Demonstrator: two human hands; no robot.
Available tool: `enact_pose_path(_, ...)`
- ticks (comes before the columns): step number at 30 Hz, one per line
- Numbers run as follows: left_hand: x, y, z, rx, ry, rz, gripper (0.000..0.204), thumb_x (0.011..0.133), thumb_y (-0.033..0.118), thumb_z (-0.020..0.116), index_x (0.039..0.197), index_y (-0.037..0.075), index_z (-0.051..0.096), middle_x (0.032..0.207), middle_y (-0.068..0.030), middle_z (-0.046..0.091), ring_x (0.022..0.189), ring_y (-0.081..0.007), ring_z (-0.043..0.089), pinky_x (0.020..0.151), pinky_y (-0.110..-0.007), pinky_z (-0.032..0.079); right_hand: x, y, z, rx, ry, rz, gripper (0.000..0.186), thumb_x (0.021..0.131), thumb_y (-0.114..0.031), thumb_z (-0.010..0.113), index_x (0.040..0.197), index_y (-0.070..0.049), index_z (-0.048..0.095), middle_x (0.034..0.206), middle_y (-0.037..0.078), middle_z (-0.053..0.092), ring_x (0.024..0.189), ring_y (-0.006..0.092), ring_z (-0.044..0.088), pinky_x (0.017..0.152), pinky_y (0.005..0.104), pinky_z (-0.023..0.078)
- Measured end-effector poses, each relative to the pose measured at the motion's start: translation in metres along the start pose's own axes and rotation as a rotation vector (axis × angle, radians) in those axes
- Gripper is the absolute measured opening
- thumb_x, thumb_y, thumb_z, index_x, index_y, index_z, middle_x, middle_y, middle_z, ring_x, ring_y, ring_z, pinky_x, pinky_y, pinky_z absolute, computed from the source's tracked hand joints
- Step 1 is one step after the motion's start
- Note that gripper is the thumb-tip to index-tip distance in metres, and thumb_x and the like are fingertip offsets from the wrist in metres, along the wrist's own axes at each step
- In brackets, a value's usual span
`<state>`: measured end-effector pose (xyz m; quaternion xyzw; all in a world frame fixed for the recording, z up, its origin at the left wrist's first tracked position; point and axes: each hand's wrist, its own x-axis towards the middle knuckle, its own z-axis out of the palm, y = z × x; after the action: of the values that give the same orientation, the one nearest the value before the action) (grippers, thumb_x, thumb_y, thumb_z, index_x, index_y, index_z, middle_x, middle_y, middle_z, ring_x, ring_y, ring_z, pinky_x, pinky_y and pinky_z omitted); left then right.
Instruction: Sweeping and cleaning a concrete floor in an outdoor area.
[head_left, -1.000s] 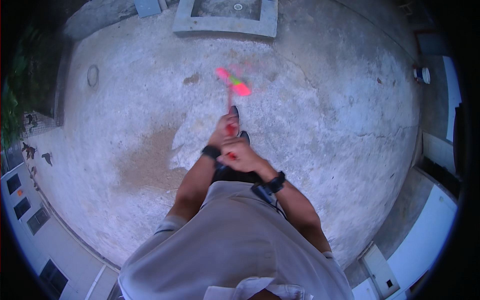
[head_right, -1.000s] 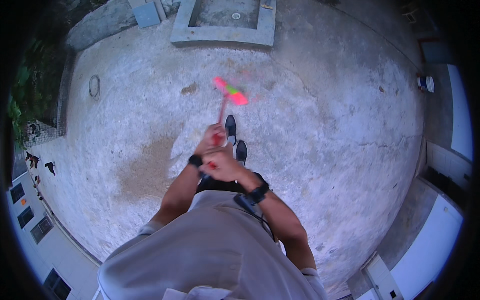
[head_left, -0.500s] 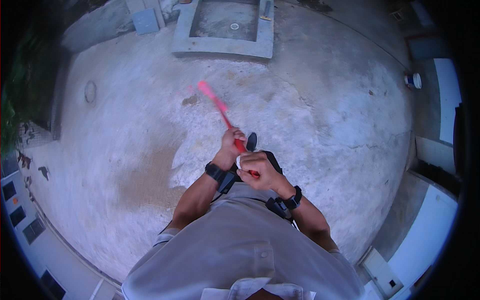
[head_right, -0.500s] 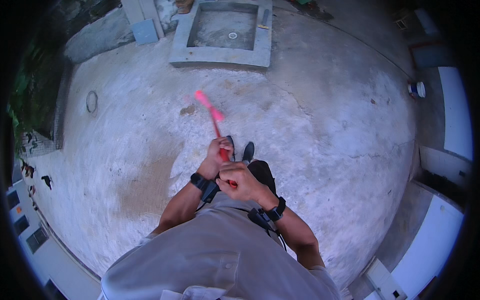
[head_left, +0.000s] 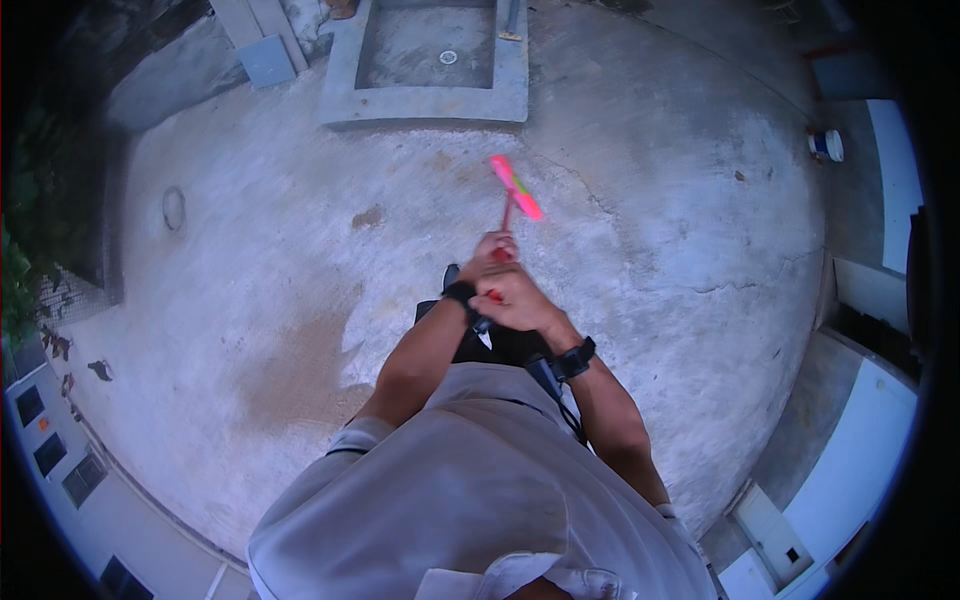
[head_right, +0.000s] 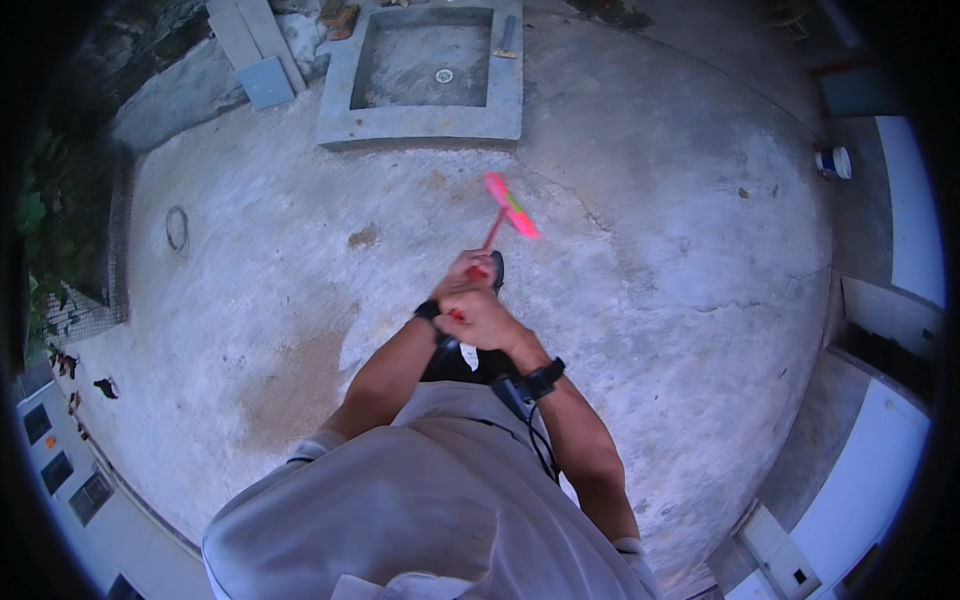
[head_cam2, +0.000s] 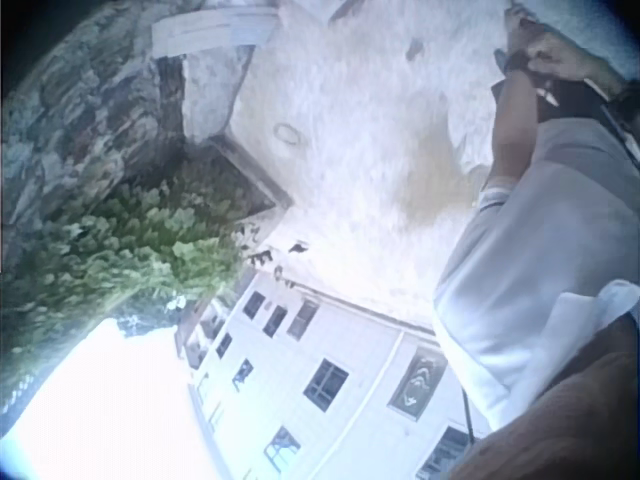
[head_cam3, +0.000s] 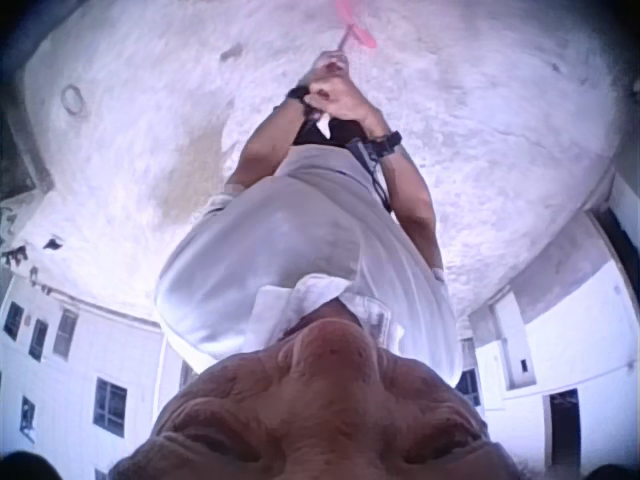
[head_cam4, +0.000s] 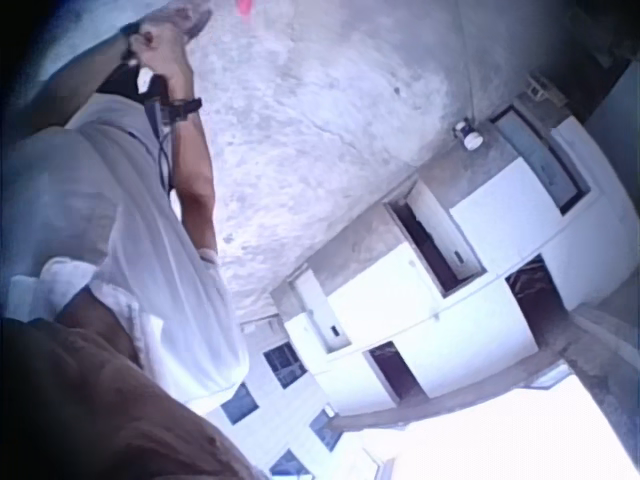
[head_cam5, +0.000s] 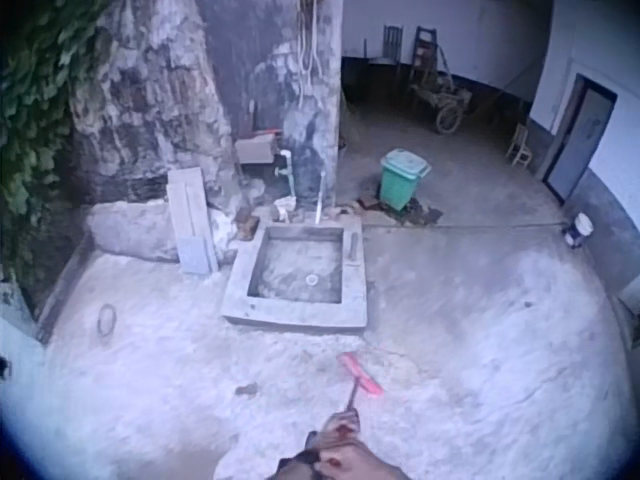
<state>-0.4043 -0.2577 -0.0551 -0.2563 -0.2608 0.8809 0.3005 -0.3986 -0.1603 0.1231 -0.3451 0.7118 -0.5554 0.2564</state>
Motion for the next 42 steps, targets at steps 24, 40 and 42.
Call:
enact_pose_path(24,0.097,-0.010,0.066,0.021,0.182,0.038,0.029,0.089,0.007,0.049,0.063,0.010,0.039,0.053,0.0020,0.040,0.047,-0.0085,0.041,0.049,-0.023,0.037,0.039,-0.021,-0.085,-0.243,0.101,0.008,0.021,0.070,-0.002,0.060,0.056,0.000,0.044,0.057,0.015,0.048,0.055,0.0332,0.051,0.051,0.0403,0.040)
enact_pose_path(40,0.055,0.060,0.133,0.345,0.219,-0.058,0.019,0.091,0.018,0.052,0.078,0.005,0.047,0.069,-0.0016,0.052,0.054,-0.0093,0.050,0.053,-0.022,0.046,0.146,-0.051,-0.024,-0.337,0.494,-0.094,0.010,0.076,-0.001,0.062,0.068,0.001,0.056,0.067,0.016,0.059,0.061,0.0323,0.059,0.057,0.0386,0.047)
enact_pose_path(42,0.059,0.021,0.155,0.431,0.226,0.145,0.016,0.089,0.017,0.054,0.083,0.004,0.049,0.072,-0.0028,0.054,0.056,-0.0115,0.052,0.055,-0.024,0.048,0.130,-0.059,-0.040,-0.286,0.676,0.134,0.019,0.083,-0.004,0.062,0.068,0.000,0.052,0.065,0.011,0.053,0.058,0.0249,0.053,0.056,0.0322,0.044)
